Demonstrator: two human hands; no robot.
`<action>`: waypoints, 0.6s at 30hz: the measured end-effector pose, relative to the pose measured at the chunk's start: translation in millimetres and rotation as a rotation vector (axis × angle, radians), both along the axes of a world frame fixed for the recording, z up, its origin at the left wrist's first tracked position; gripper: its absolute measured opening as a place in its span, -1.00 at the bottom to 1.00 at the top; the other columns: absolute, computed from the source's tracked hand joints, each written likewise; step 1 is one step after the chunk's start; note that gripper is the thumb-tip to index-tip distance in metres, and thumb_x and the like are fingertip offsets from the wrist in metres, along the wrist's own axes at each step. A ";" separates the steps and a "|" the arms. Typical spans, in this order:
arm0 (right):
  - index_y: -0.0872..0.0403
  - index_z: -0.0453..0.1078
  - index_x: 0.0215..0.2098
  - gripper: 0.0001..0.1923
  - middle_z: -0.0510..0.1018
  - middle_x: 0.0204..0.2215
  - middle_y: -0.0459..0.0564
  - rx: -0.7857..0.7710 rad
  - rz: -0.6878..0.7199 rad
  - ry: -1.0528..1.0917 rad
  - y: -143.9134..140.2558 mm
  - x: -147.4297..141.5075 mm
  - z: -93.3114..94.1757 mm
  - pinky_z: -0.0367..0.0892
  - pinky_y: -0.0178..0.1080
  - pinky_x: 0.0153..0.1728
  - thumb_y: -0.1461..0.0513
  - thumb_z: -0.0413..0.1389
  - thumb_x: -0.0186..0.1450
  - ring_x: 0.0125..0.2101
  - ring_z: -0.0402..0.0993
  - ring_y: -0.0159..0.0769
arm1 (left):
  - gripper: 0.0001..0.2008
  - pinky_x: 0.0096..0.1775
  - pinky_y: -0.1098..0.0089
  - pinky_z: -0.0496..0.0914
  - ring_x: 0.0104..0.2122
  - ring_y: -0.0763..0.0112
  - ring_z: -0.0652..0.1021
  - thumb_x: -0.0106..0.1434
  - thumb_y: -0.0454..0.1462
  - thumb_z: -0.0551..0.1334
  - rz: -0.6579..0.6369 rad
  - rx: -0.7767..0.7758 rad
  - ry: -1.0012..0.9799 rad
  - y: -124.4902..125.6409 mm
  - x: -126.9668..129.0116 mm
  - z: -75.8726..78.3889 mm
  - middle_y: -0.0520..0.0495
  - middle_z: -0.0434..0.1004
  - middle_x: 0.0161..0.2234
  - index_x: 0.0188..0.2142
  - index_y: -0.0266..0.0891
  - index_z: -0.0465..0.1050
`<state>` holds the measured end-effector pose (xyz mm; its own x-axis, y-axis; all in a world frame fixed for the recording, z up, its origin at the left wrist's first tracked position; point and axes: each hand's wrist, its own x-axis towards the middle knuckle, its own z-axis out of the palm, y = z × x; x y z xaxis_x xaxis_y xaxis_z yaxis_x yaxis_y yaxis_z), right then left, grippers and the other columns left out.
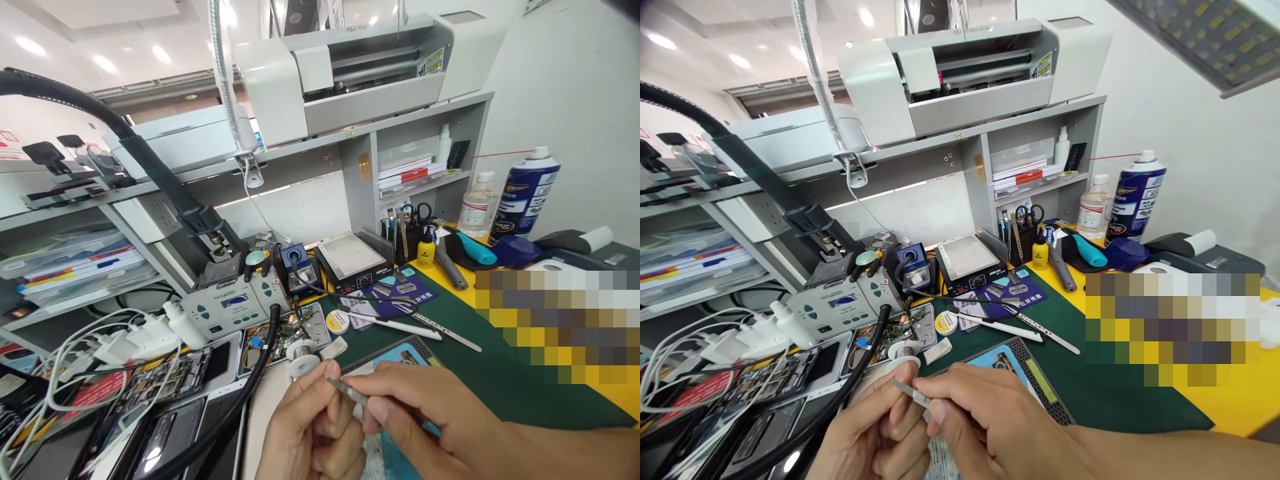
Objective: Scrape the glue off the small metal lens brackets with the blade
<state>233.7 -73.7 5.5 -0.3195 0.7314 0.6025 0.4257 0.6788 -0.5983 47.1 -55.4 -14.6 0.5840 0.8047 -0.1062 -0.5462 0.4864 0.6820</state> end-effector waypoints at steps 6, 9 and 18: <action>-0.04 0.56 -0.03 -0.69 0.76 -0.22 -0.11 0.075 -0.042 -0.087 -1.1 1.4 -3.3 0.58 -0.45 -0.13 0.37 0.06 0.40 -0.25 0.73 -0.35 | -0.53 -0.67 0.60 -0.04 -0.74 0.72 -0.09 0.33 -0.04 0.38 -0.030 -0.007 -0.052 1.2 -0.1 -2.1 0.27 -0.05 -0.68 -0.49 -0.22 0.22; 0.02 0.58 -0.04 -0.68 0.76 -0.20 -0.03 0.140 -0.027 -0.163 1.4 0.2 -3.9 0.60 -0.41 -0.14 0.37 0.02 0.42 -0.23 0.73 -0.30 | -0.56 -0.68 0.60 -0.05 -0.74 0.70 -0.10 0.36 -0.03 0.36 -0.032 -0.015 -0.062 0.5 -0.3 -3.7 0.28 -0.06 -0.67 -0.46 -0.20 0.23; 0.01 0.53 0.05 -0.68 0.74 -0.11 -0.05 0.069 -0.007 -0.053 -1.6 0.3 -4.6 0.56 -0.41 -0.10 0.36 0.03 0.45 -0.14 0.71 -0.34 | -0.55 -0.66 0.58 -0.05 -0.74 0.70 -0.11 0.35 -0.06 0.36 -0.024 -0.003 -0.072 -1.5 1.6 -1.1 0.28 -0.09 -0.68 -0.49 -0.22 0.23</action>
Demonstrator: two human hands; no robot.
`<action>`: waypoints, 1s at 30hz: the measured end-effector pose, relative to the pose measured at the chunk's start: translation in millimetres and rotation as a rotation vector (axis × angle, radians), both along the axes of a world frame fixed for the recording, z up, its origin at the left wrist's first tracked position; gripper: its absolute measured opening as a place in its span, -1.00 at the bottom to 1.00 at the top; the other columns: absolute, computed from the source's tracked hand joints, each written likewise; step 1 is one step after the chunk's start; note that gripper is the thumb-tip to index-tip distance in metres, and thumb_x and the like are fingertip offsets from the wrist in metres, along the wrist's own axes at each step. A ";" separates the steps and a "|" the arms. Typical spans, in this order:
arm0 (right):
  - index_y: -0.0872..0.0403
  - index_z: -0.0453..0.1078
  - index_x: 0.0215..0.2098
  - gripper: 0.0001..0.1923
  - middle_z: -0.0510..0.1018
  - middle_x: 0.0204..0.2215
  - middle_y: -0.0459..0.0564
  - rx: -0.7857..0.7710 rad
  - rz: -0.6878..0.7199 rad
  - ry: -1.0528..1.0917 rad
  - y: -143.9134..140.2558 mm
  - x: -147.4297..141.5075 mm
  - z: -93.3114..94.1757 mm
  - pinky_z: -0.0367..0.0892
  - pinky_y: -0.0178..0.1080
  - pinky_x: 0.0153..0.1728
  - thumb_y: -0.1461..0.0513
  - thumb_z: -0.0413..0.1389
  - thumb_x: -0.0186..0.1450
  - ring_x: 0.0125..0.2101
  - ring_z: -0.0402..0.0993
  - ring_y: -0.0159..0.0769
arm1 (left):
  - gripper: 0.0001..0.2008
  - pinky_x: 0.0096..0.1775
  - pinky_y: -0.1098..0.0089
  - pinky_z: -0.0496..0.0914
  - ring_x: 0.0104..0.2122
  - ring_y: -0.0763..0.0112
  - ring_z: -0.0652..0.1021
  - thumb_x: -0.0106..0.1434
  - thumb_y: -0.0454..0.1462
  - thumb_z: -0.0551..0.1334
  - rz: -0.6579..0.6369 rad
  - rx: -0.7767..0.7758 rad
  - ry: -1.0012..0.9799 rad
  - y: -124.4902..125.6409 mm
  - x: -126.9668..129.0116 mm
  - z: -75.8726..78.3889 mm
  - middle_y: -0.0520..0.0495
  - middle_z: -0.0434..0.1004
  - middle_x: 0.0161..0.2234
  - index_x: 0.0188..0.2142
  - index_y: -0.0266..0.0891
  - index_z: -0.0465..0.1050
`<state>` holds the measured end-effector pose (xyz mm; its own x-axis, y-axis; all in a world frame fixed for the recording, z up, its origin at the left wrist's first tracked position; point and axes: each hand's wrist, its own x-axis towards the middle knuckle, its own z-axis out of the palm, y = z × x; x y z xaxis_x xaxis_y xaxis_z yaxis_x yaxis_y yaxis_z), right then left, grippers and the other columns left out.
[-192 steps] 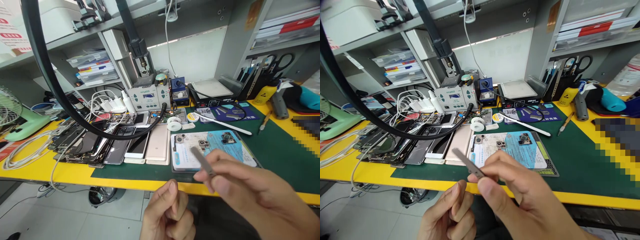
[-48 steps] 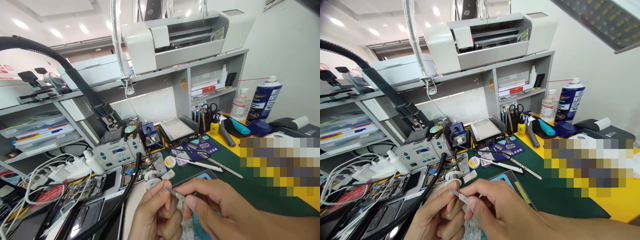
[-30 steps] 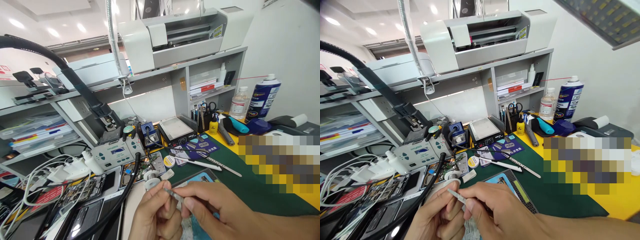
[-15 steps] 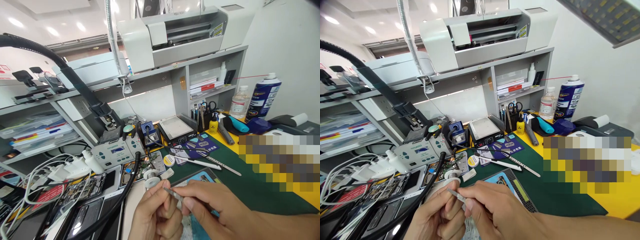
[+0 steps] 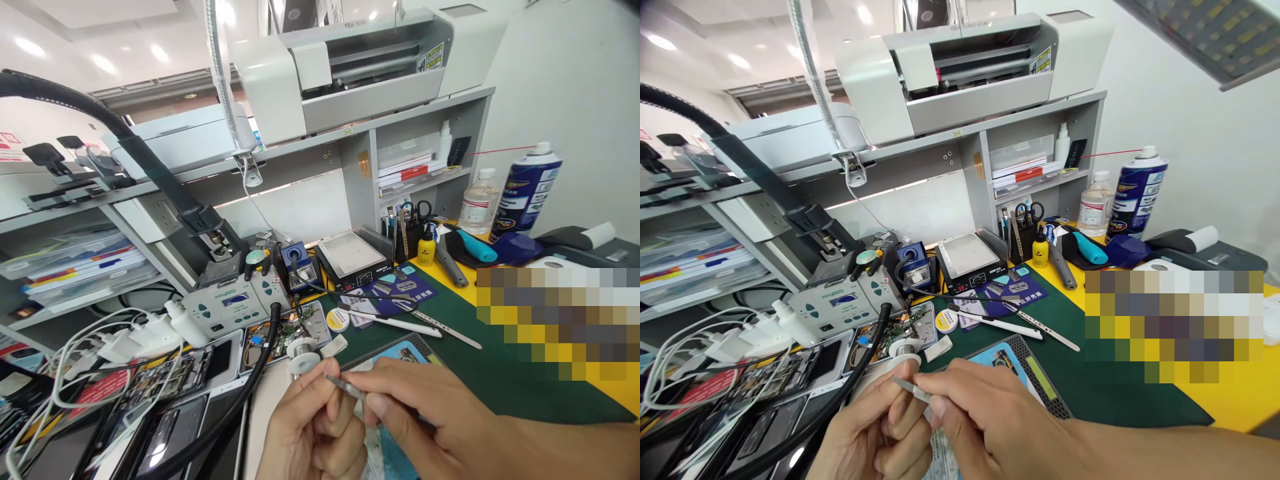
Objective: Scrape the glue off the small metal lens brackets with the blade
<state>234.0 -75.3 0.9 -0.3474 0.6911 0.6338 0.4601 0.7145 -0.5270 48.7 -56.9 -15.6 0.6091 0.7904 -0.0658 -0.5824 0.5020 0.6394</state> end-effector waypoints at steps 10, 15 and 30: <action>0.08 0.55 0.06 -0.62 0.75 -0.14 0.03 0.124 0.016 -0.190 0.1 3.3 2.8 0.57 -0.33 -0.16 0.39 -0.04 0.44 -0.19 0.72 -0.24 | -0.52 -0.66 0.57 -0.01 -0.74 0.67 -0.06 0.38 -0.03 0.33 -0.020 -0.011 0.031 0.5 -1.6 1.0 0.24 0.00 -0.70 -0.51 -0.21 0.21; 0.12 0.54 0.02 -0.66 0.75 -0.15 0.05 0.165 0.036 -0.072 3.9 -0.2 -3.5 0.58 -0.35 -0.20 0.38 -0.04 0.45 -0.19 0.72 -0.26 | -0.53 -0.66 0.58 0.02 -0.73 0.67 -0.05 0.33 -0.03 0.38 -0.014 -0.012 0.027 0.3 -1.0 0.9 0.25 0.00 -0.69 -0.50 -0.22 0.24; 0.11 0.51 0.07 -0.62 0.75 -0.18 -0.02 0.293 -0.033 -0.180 1.3 1.8 -4.7 0.56 -0.32 -0.23 0.38 -0.08 0.47 -0.19 0.72 -0.26 | -0.55 -0.67 0.59 0.02 -0.74 0.68 -0.02 0.33 -0.03 0.38 0.059 0.028 0.077 -1.7 -0.4 -2.4 0.24 0.03 -0.69 -0.49 -0.21 0.26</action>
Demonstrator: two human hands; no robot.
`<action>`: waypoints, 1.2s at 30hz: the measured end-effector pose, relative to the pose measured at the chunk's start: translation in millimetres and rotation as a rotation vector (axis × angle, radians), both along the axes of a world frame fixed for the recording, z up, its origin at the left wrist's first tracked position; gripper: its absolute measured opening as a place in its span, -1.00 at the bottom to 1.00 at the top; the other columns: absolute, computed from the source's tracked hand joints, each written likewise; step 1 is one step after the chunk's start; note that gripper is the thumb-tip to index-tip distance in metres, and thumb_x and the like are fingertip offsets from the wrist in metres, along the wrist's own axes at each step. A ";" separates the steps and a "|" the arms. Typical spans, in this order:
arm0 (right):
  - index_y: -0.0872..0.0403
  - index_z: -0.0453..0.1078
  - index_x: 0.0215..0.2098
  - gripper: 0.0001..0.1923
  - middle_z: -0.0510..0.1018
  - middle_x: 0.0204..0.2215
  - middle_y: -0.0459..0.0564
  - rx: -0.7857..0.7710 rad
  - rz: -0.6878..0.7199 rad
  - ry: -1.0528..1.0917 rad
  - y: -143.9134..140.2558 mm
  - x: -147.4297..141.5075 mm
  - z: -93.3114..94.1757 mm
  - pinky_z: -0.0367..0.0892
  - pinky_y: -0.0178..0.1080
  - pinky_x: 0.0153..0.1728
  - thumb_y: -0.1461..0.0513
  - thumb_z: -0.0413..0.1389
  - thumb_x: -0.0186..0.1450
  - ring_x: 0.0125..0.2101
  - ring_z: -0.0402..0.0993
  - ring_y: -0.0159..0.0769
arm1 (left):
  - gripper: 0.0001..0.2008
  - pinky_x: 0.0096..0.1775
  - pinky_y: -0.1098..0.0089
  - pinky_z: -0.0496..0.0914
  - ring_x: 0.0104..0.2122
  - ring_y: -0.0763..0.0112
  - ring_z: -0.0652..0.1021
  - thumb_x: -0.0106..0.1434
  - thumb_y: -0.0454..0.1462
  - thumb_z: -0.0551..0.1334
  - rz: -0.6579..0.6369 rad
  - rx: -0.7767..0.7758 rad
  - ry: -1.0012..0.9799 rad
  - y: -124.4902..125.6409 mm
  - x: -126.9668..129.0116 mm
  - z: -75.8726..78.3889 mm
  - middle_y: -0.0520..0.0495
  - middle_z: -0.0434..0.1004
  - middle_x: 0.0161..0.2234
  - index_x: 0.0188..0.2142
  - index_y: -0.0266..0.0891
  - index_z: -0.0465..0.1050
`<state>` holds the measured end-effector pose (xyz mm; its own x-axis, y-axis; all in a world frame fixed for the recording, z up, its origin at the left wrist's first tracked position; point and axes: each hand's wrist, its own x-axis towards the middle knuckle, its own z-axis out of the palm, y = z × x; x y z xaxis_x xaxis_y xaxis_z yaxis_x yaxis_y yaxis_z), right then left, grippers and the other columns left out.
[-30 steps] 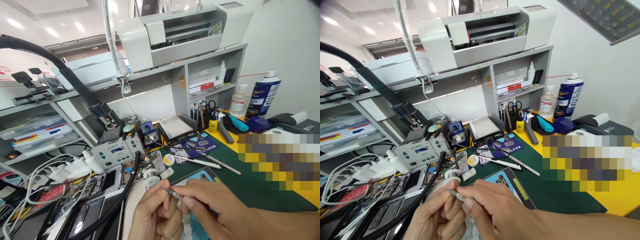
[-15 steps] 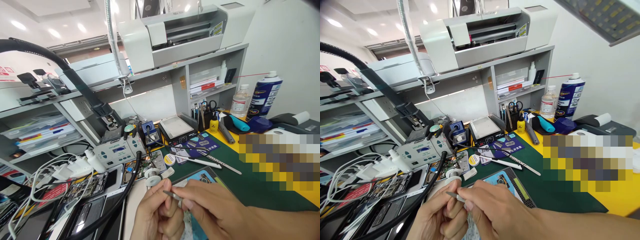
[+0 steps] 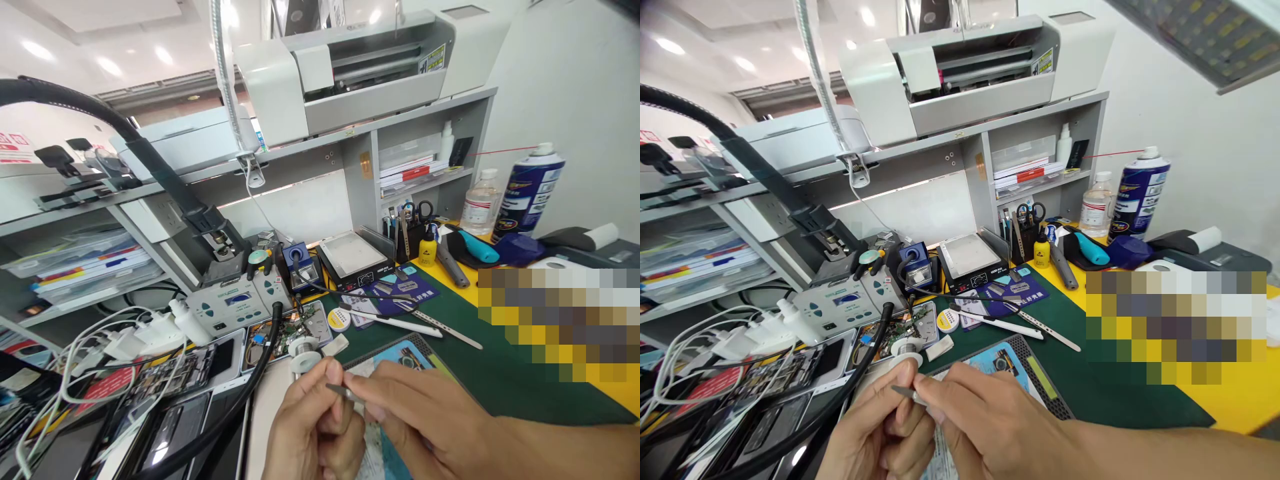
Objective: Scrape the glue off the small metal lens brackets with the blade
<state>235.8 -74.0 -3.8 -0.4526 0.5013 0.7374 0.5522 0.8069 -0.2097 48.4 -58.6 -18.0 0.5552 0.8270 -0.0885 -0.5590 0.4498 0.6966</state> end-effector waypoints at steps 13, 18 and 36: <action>0.08 0.46 0.04 -0.69 0.74 -0.21 -0.03 -0.021 -0.006 0.156 1.6 -0.8 -3.5 0.55 -0.38 -0.21 0.26 -0.12 0.59 -0.24 0.71 -0.35 | -0.56 -0.62 0.58 0.00 -0.71 0.67 -0.02 0.38 -0.05 0.33 0.022 0.101 0.054 -1.8 1.7 0.5 0.24 -0.01 -0.66 -0.48 -0.20 0.20; 0.10 0.47 0.02 -0.66 0.75 -0.22 -0.03 0.034 -0.032 0.068 1.9 -2.6 -1.9 0.53 -0.35 -0.25 0.34 -0.15 0.56 -0.23 0.72 -0.32 | -0.56 -0.63 0.58 -0.01 -0.72 0.66 -0.04 0.39 -0.02 0.31 0.027 0.093 0.068 -1.5 1.5 -1.0 0.25 -0.02 -0.66 -0.46 -0.19 0.20; 0.15 0.38 0.13 -0.68 0.71 -0.24 0.03 0.037 0.034 0.056 5.1 -0.6 -9.6 0.56 -0.30 -0.28 0.33 -0.15 0.56 -0.29 0.69 -0.28 | -0.50 -0.62 0.54 0.01 -0.70 0.64 -0.02 0.39 0.00 0.30 -0.003 0.008 0.016 -1.6 2.7 0.8 0.23 -0.04 -0.67 -0.52 -0.20 0.17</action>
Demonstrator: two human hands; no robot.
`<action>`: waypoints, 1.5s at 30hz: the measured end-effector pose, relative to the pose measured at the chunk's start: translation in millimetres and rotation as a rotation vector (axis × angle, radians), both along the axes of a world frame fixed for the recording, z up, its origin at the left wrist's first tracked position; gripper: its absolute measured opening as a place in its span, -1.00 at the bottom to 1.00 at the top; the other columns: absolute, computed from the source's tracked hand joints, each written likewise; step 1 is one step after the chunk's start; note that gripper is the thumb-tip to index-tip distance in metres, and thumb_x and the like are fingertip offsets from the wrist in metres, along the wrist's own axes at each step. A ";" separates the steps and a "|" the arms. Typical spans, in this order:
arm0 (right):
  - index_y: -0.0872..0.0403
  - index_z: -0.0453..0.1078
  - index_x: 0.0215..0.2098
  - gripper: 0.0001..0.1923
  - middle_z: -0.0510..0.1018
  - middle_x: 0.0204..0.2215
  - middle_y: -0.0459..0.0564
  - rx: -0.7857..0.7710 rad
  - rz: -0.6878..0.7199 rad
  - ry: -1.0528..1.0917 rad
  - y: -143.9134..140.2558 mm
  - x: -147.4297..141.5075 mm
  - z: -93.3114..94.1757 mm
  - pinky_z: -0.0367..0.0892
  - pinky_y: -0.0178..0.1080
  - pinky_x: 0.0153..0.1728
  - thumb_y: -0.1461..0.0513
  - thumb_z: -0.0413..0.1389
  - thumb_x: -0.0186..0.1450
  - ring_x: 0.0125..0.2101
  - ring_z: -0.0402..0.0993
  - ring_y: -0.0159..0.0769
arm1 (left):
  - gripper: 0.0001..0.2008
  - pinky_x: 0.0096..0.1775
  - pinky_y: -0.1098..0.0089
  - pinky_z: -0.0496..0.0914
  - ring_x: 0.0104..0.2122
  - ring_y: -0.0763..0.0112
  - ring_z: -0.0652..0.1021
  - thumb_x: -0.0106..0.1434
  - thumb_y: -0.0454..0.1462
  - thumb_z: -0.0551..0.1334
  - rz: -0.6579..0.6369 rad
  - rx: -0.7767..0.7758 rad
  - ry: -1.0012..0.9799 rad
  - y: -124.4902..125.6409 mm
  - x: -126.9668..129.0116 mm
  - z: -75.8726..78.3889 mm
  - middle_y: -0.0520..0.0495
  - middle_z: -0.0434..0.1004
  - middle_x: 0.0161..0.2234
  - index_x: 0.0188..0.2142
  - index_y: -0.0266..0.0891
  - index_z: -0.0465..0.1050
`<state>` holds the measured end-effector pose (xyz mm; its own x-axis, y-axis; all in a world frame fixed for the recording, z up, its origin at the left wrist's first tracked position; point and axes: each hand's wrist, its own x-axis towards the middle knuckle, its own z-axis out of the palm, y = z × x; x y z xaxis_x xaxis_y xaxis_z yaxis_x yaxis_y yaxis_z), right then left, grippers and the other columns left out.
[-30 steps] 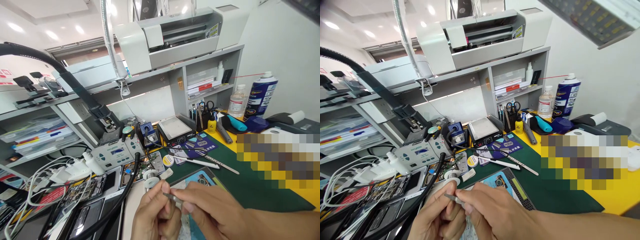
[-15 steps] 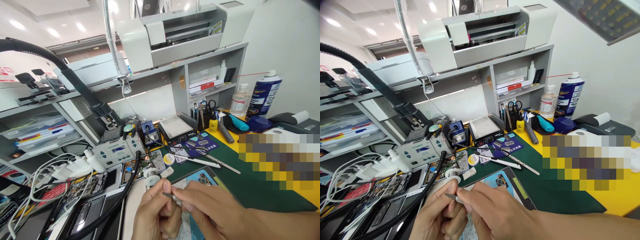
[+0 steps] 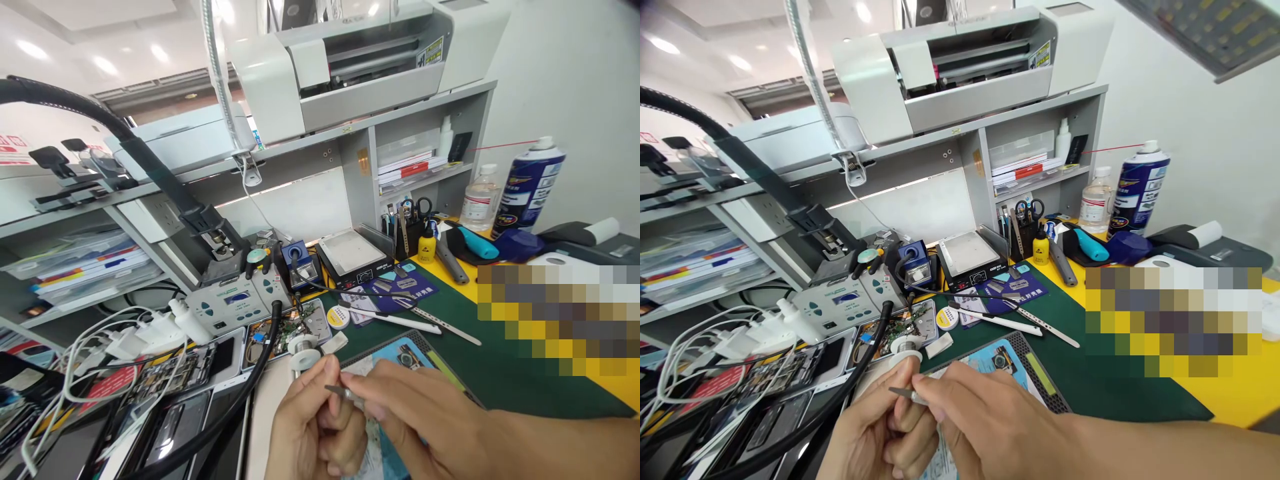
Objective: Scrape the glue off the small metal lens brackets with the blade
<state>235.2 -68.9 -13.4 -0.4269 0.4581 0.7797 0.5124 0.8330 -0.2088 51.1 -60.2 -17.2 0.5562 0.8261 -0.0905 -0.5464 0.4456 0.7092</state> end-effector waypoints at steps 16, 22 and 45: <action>0.14 0.38 0.15 -0.66 0.71 -0.19 0.06 -0.003 0.016 0.004 2.0 -0.8 -1.4 0.55 -0.29 -0.30 0.39 -0.07 0.48 -0.29 0.68 -0.25 | -0.54 -0.63 0.53 -0.02 -0.71 0.65 -0.05 0.36 -0.05 0.34 -0.065 -0.058 -0.160 0.3 0.8 -4.0 0.23 -0.01 -0.65 -0.51 -0.22 0.22; 0.28 0.41 0.13 -0.64 0.69 -0.30 0.13 0.140 -0.013 -0.116 4.5 0.9 -0.4 0.54 -0.24 -0.33 0.39 -0.11 0.48 -0.32 0.66 -0.20 | -0.52 -0.63 0.53 -0.02 -0.71 0.63 -0.04 0.38 -0.05 0.33 -0.047 -0.081 -0.146 1.3 0.4 -5.5 0.22 -0.01 -0.66 -0.53 -0.21 0.19; 0.09 0.51 0.01 -0.66 0.70 -0.31 -0.07 -0.218 0.146 0.269 6.5 6.0 15.0 0.52 -0.46 -0.27 0.43 0.06 0.34 -0.35 0.66 -0.41 | -0.55 -0.62 0.48 -0.04 -0.72 0.64 -0.04 0.39 -0.10 0.31 -0.080 -0.007 -0.181 -0.5 -0.1 -3.2 0.21 -0.01 -0.64 -0.52 -0.23 0.21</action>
<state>241.2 -62.4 1.6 -0.2936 0.5754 0.7633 0.2944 0.8141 -0.5005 51.0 -60.7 -20.4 0.6278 0.7783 0.0118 -0.6275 0.4970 0.5993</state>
